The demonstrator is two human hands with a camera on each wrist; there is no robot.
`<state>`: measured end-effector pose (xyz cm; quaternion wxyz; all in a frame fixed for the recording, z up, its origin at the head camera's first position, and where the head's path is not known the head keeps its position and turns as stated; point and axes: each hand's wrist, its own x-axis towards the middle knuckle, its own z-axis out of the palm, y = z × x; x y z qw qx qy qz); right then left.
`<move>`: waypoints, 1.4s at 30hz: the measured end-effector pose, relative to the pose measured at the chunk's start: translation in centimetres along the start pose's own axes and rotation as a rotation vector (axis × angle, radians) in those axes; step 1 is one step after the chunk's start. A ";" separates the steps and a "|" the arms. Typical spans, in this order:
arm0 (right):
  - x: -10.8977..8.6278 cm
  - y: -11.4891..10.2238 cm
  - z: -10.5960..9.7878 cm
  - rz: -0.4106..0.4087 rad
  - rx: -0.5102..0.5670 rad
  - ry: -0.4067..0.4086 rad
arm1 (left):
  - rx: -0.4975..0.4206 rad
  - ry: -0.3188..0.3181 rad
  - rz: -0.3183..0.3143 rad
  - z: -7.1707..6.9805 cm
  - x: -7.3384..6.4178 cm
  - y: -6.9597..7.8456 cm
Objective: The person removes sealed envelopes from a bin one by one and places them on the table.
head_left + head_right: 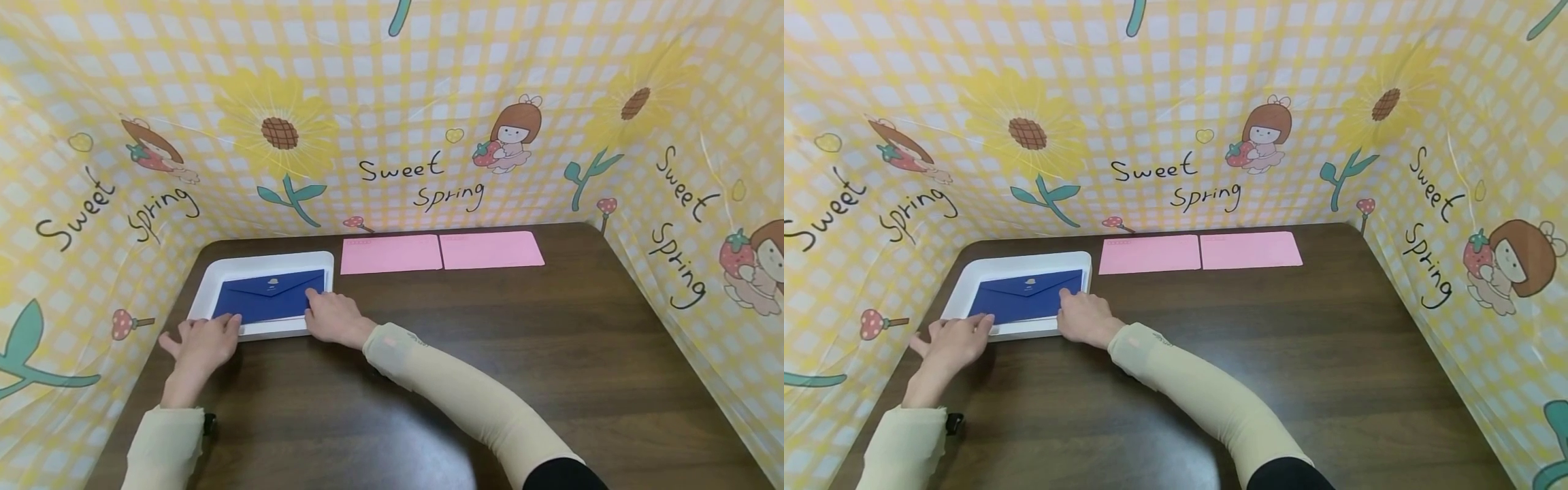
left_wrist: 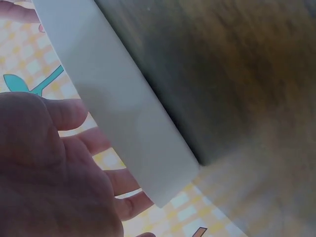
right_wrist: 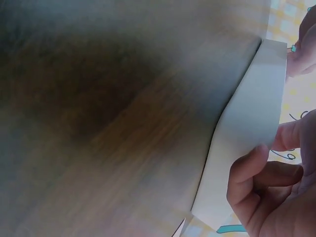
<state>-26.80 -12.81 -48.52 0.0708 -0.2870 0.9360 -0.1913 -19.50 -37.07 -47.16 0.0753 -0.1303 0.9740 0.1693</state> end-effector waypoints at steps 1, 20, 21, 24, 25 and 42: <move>0.0 0.0 0.0 0.000 0.000 0.001 | 0.000 0.016 -0.004 0.0 0.0 0.0; 0.0 -0.2 0.4 -0.001 -0.066 -0.005 | 0.010 0.111 -0.006 -0.4 0.0 0.2; 0.0 -0.2 0.4 -0.001 -0.072 -0.005 | 0.009 0.110 -0.005 -0.5 -0.1 0.3; 0.0 -0.2 0.5 -0.002 -0.074 -0.007 | 0.011 0.099 -0.011 -0.6 -0.3 0.6; 0.0 -0.2 0.5 -0.003 -0.071 -0.006 | 0.013 0.092 -0.014 -0.6 -0.4 0.7; -0.2 -0.3 0.4 0.004 -0.036 -0.009 | -0.031 0.187 -0.003 -0.3 -0.4 0.5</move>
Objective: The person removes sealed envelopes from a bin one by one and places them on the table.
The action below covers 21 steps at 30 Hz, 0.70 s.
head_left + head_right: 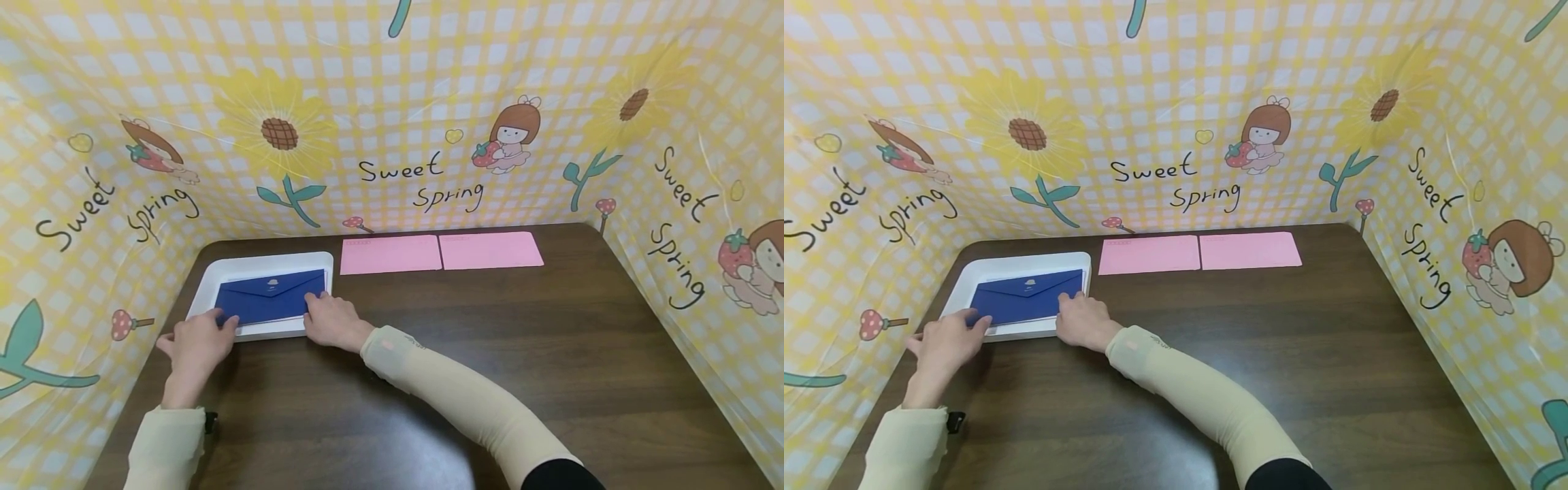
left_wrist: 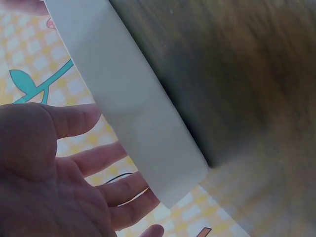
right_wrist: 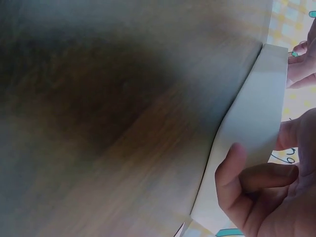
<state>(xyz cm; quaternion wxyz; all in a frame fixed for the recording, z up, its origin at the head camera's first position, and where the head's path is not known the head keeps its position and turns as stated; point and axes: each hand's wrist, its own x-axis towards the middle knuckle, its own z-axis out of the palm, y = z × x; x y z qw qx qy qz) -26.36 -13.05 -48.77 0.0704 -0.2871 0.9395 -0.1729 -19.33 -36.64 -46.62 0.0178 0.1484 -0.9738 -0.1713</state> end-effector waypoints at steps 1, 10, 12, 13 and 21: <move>0.0 0.0 0.0 0.001 0.001 0.000 | -0.008 0.009 -0.003 0.0 0.1 -0.1; -0.1 0.0 0.2 0.008 0.010 -0.004 | -0.015 -0.003 -0.079 -0.3 0.4 -0.7; 0.0 0.0 0.3 0.007 0.011 -0.006 | -0.016 -0.017 -0.092 -0.5 0.5 -0.6; 0.0 0.0 0.3 0.007 0.011 -0.006 | -0.021 -0.023 -0.096 -0.5 0.5 -0.6; 0.0 0.2 0.7 0.001 -0.003 0.010 | -0.099 -0.014 -0.134 -0.7 0.9 -0.7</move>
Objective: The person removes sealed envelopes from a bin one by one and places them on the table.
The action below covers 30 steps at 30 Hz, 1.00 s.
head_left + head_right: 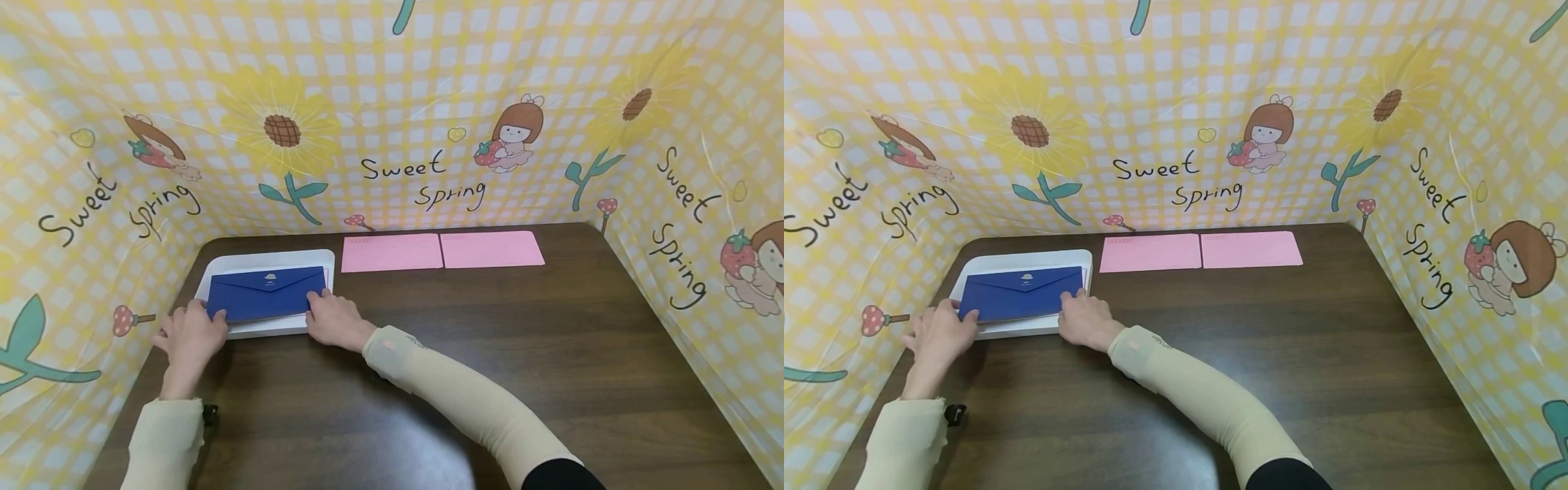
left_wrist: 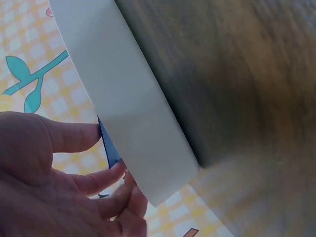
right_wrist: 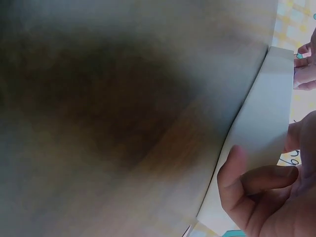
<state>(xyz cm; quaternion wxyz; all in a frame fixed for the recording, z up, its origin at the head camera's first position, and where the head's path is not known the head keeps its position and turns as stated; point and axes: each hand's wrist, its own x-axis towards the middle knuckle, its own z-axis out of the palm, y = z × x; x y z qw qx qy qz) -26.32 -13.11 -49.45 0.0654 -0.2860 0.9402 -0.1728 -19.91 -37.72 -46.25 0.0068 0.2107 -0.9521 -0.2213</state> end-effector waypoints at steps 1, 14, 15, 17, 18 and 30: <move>0.0 0.0 0.0 -0.001 0.000 0.003 | -0.005 -0.005 0.003 0.0 0.0 -0.1; -0.2 0.3 0.0 0.004 0.024 0.010 | -0.107 -0.034 -0.048 -0.2 0.4 -0.8; -0.1 0.2 0.0 0.005 0.025 0.009 | -0.116 -0.026 -0.054 -0.2 0.4 -0.9; -0.1 0.2 0.0 0.008 0.026 0.009 | -0.133 -0.005 -0.060 -0.1 0.5 -0.9; -0.1 0.2 -0.1 0.011 0.026 0.011 | -0.142 0.006 -0.062 -0.1 0.5 -1.0; 0.0 0.6 -0.8 0.014 0.121 0.027 | -0.204 0.056 -0.089 -0.5 0.4 -1.1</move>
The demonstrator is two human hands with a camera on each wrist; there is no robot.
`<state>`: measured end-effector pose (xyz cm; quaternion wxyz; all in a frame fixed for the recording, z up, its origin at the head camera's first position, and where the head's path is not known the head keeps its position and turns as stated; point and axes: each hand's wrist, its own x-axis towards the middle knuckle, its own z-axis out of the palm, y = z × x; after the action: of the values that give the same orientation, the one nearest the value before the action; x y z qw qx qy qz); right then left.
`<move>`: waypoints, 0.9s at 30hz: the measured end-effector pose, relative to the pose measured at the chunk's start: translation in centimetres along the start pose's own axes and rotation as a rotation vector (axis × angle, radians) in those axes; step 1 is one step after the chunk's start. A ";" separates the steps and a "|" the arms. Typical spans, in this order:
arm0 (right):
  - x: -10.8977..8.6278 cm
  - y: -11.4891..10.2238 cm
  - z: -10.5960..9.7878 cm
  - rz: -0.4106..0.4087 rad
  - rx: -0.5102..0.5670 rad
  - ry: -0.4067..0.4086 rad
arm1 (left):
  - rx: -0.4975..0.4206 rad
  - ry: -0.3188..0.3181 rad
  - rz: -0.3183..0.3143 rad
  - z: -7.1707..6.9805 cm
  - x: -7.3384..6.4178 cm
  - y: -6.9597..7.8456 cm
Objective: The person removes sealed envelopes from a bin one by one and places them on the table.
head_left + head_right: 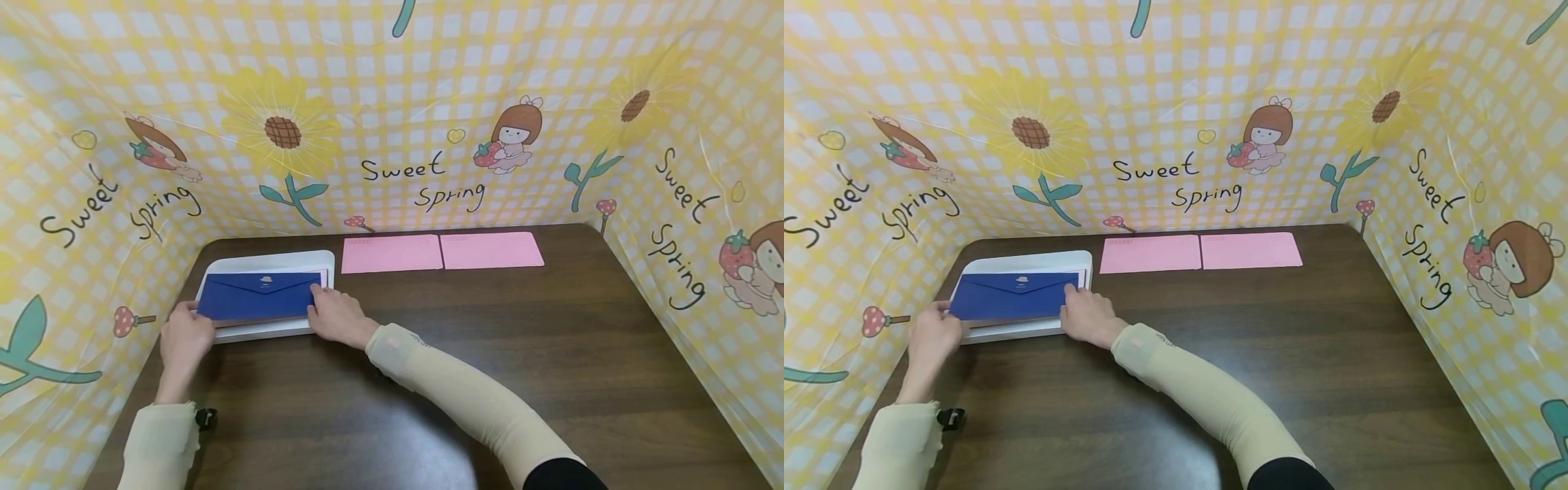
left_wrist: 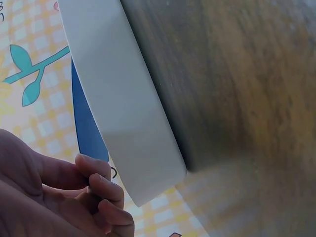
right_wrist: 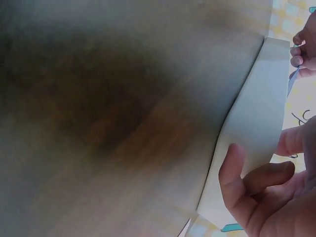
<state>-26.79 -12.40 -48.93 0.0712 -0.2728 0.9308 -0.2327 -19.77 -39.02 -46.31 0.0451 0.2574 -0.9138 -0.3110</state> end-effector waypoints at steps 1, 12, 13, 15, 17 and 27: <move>0.0 0.0 0.0 0.004 0.020 0.002 | -0.002 0.001 -0.002 0.0 0.0 0.0; 0.0 0.5 -0.6 0.037 0.231 0.094 | -0.047 0.047 0.037 0.2 -0.1 -0.3; 0.1 0.5 -0.7 0.044 0.256 0.107 | -0.051 0.054 0.044 0.2 0.0 -0.3; 0.2 0.6 -0.7 0.063 0.317 0.141 | -0.058 0.064 0.053 0.3 0.0 -0.4; 0.3 0.6 -0.7 0.090 0.398 0.175 | -0.063 0.066 0.054 0.4 0.0 -0.5; 0.5 0.5 -1.5 0.293 0.787 0.250 | -0.025 0.018 0.058 0.8 0.1 -0.5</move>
<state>-27.81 -11.69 -47.85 0.0889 -0.0599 0.8015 -0.5883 -19.83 -38.99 -47.27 0.0657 0.2329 -0.9166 -0.3184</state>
